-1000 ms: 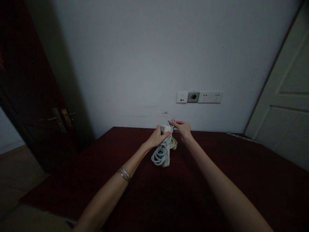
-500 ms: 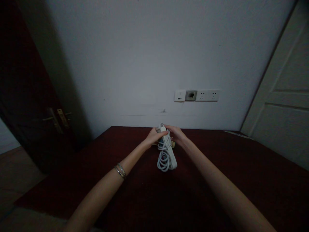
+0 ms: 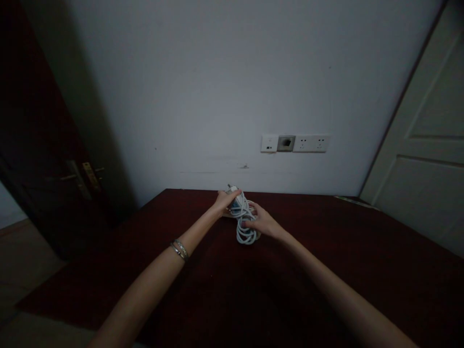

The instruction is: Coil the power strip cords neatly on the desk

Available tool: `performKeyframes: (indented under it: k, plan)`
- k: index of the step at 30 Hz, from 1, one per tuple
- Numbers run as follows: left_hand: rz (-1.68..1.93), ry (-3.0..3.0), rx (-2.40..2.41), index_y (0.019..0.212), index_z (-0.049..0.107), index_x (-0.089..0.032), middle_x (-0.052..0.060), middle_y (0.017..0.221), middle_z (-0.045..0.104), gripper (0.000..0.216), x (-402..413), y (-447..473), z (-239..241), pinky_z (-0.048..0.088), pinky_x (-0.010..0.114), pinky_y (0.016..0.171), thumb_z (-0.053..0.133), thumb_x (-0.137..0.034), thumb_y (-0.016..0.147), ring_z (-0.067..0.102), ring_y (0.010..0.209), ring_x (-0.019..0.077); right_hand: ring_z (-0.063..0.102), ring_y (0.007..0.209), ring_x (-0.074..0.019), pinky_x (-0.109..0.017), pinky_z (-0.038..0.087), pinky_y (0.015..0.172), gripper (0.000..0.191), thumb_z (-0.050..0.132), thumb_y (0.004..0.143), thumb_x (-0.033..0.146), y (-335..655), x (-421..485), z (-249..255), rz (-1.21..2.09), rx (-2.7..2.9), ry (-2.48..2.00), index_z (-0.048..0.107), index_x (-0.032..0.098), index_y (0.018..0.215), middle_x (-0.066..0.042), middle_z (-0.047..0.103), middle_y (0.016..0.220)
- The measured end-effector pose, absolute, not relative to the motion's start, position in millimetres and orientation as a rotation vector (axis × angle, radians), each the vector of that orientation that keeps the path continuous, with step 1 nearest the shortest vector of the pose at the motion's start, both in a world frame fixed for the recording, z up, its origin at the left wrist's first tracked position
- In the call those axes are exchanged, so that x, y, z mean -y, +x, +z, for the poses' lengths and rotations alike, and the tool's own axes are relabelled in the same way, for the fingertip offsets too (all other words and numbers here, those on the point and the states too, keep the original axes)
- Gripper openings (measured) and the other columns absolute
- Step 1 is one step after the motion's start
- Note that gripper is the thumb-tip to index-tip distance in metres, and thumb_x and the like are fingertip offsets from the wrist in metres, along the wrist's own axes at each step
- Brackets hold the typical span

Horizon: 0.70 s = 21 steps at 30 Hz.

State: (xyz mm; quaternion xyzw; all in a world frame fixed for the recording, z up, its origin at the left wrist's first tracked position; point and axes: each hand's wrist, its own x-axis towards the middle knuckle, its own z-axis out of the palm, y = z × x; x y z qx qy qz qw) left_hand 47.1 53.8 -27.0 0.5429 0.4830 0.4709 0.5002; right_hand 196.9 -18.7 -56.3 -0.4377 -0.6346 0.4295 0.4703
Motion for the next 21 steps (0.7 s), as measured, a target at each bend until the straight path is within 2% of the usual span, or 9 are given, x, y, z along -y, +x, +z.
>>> performKeyframes:
  k: [3, 6, 10, 12, 14, 16, 19, 21]
  plan:
    - [0.985, 1.334, -1.166, 0.088, 0.062, -0.012, 0.007, 0.064, 0.063, 0.054, -59.0, 38.2, -24.6, 0.046, 0.03, 0.058, 0.067, -0.057, 0.06, 0.058, 0.06, 0.0184, 0.065, 0.081, -0.0185, -0.033, 0.05, 0.077, 0.06, 0.069, 0.051, 0.009, 201.9, 15.0, -63.3, 1.138, 1.405, -1.056, 0.053, 0.015, 0.109, -0.004, 0.069, 0.09]
    - [0.833, 1.362, -1.227, 0.091, 0.06, -0.014, 0.01, 0.07, 0.065, 0.064, -62.0, 20.5, -22.8, 0.047, 0.033, 0.057, 0.061, -0.069, 0.058, 0.06, 0.059, 0.0214, 0.065, 0.072, -0.0162, -0.029, 0.05, 0.072, 0.048, 0.07, 0.055, 0.013, 217.7, 15.6, -61.9, 1.326, 1.388, -1.01, 0.06, 0.013, 0.101, -0.003, 0.07, 0.084]
    - [0.671, 1.33, -1.079, 0.095, 0.057, -0.014, 0.015, 0.081, 0.067, 0.069, -63.0, -1.0, -31.5, 0.048, 0.034, 0.06, 0.056, -0.073, 0.059, 0.063, 0.069, 0.0246, 0.064, 0.067, -0.0143, -0.025, 0.05, 0.064, 0.037, 0.071, 0.057, 0.015, 234.4, 22.9, -59.2, 1.469, 1.379, -0.946, 0.065, 0.011, 0.093, -0.005, 0.07, 0.083]
    - [0.567, 1.376, -0.991, 0.097, 0.057, -0.014, 0.017, 0.087, 0.066, 0.071, -66.3, -6.1, -40.5, 0.049, 0.034, 0.064, 0.046, -0.076, 0.064, 0.064, 0.076, 0.0255, 0.063, 0.065, -0.0135, -0.024, 0.05, 0.063, 0.034, 0.072, 0.057, 0.015, 237.1, 23.9, -61.2, 1.492, 1.361, -0.936, 0.065, 0.011, 0.09, -0.004, 0.07, 0.08]
    - [0.576, 1.623, -1.092, 0.102, 0.055, -0.013, 0.016, 0.091, 0.066, 0.072, -73.0, -9.4, -50.6, 0.049, 0.034, 0.067, 0.027, -0.074, 0.076, 0.064, 0.079, 0.0235, 0.062, 0.061, -0.0129, -0.023, 0.049, 0.059, 0.032, 0.073, 0.057, 0.017, 238.3, 20.7, -65.5, 1.481, 1.333, -0.951, 0.066, 0.011, 0.088, -0.004, 0.069, 0.075]
    - [0.635, 1.982, -1.354, 0.106, 0.053, -0.013, 0.014, 0.096, 0.065, 0.065, -81.5, -14.7, -60.8, 0.048, 0.033, 0.074, 0.013, -0.061, 0.086, 0.062, 0.086, 0.021, 0.061, 0.057, -0.0133, -0.023, 0.049, 0.055, 0.033, 0.073, 0.056, 0.019, 240.8, 13.0, -70.9, 1.412, 1.258, -1.008, 0.067, 0.01, 0.087, -0.005, 0.069, 0.072]
    - [0.675, 2.224, -1.6, 0.107, 0.051, -0.014, 0.015, 0.116, 0.055, 0.045, -92.1, -32.1, -76.4, 0.037, 0.037, 0.094, 0.028, -0.047, 0.089, 0.05, 0.111, 0.0241, 0.062, 0.056, -0.0149, -0.024, 0.05, 0.053, 0.032, 0.072, 0.055, 0.019, 250.2, -4.8, -78.1, 1.248, 1.097, -1.104, 0.068, 0.012, 0.086, -0.006, 0.069, 0.072]
    - [0.645, 2.294, -1.695, 0.108, 0.051, -0.014, 0.017, 0.126, 0.047, 0.04, -95.9, -48.7, -88.1, 0.029, 0.041, 0.1, 0.039, -0.044, 0.085, 0.039, 0.121, 0.029, 0.061, 0.053, -0.0148, -0.024, 0.049, 0.05, 0.029, 0.069, 0.057, 0.02, 261.0, -18.3, -81.4, 1.166, 1.034, -1.146, 0.067, 0.014, 0.085, -0.004, 0.068, 0.066]
